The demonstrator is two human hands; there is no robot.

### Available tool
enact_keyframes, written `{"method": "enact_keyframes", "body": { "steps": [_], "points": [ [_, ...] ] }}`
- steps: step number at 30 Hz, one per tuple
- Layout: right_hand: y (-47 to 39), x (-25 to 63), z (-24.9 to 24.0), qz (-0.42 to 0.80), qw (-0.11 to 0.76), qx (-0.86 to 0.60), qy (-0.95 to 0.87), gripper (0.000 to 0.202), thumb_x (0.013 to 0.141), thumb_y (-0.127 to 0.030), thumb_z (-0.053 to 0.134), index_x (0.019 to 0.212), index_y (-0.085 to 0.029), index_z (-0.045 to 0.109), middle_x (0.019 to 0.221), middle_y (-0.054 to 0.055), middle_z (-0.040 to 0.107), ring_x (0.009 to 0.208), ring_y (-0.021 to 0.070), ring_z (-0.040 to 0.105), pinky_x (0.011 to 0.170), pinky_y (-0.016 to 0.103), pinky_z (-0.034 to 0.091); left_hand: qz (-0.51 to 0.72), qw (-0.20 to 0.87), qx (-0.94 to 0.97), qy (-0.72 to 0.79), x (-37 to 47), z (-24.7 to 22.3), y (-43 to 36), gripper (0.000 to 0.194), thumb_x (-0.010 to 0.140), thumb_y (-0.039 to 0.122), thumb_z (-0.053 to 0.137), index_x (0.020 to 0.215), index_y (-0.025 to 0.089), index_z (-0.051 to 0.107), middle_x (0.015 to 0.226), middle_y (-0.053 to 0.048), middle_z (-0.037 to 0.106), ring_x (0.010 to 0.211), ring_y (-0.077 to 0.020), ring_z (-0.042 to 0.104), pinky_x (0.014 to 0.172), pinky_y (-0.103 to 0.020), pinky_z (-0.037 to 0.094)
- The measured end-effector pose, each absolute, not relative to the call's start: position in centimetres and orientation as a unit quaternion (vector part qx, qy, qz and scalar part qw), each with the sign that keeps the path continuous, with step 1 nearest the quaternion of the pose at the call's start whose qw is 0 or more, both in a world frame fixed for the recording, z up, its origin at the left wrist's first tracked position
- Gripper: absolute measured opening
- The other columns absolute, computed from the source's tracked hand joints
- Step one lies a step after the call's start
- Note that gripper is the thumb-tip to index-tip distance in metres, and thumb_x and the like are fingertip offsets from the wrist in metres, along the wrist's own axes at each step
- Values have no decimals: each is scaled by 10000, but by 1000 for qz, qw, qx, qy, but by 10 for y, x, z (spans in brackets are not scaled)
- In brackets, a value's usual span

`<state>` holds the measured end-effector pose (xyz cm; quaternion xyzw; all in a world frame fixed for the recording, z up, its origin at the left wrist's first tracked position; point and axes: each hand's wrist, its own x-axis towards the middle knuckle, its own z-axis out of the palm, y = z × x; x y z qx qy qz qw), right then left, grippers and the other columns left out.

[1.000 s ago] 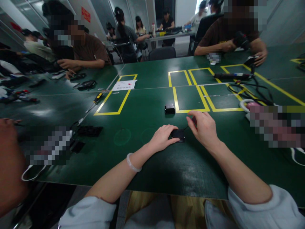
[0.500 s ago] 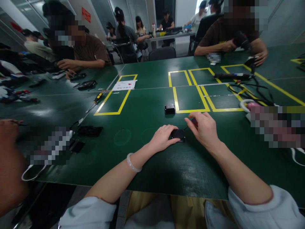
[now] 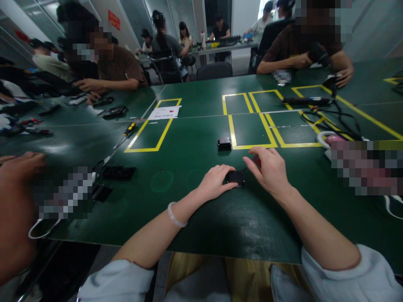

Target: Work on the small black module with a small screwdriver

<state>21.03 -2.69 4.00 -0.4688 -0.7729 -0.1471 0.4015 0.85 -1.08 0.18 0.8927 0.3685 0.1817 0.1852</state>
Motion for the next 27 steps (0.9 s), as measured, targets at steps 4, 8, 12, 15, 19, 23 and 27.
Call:
{"method": "enact_keyframes", "body": {
  "steps": [4,8,12,15,19,23,27],
  "points": [
    [-27,211,40,-139,401,-474,-771,100,896,-298,520,912,-203,546,701,4,616,619,152,526,638,292,372,177,192,892,369,9,2,-10,387,872,465,582,1159,216,507,1097,-56,593,998,-235,546,883,-378,436],
    [-27,210,40,-140,404,-465,-775,93,901,-217,469,950,-197,546,771,24,642,675,160,554,669,297,379,176,193,893,368,8,2,-10,380,874,459,582,1159,218,509,1101,-57,591,1006,-236,543,884,-379,435],
    [-26,211,40,-154,408,-458,-774,133,889,-176,453,987,-191,540,825,36,654,709,165,565,689,298,389,179,193,893,364,8,3,-10,386,874,464,581,1157,213,506,1094,-54,592,995,-231,543,873,-368,439],
    [-26,212,40,-154,403,-457,-778,80,895,-224,482,940,-196,542,770,21,635,677,159,554,683,298,385,176,195,893,366,8,3,-10,387,875,469,576,1157,213,507,1095,-57,593,999,-231,543,880,-374,437],
    [-26,213,39,-147,396,-457,-783,88,904,-278,501,923,-203,544,736,8,621,655,152,551,679,297,382,173,198,892,367,8,3,-10,388,876,479,569,1156,217,513,1102,-62,592,1014,-237,542,895,-386,433],
    [-27,211,37,-155,411,-467,-767,176,899,-254,503,1065,-195,512,818,32,642,694,167,568,676,303,401,173,196,892,368,8,3,-10,396,870,474,580,1163,218,507,1103,-58,592,1010,-234,543,892,-381,434],
    [-27,210,37,-165,401,-466,-771,80,898,-230,487,967,-200,515,787,28,633,664,165,539,667,304,390,174,193,893,366,8,3,-10,387,872,475,579,1154,218,509,1098,-56,594,1000,-234,546,880,-373,438]
  ]
}}
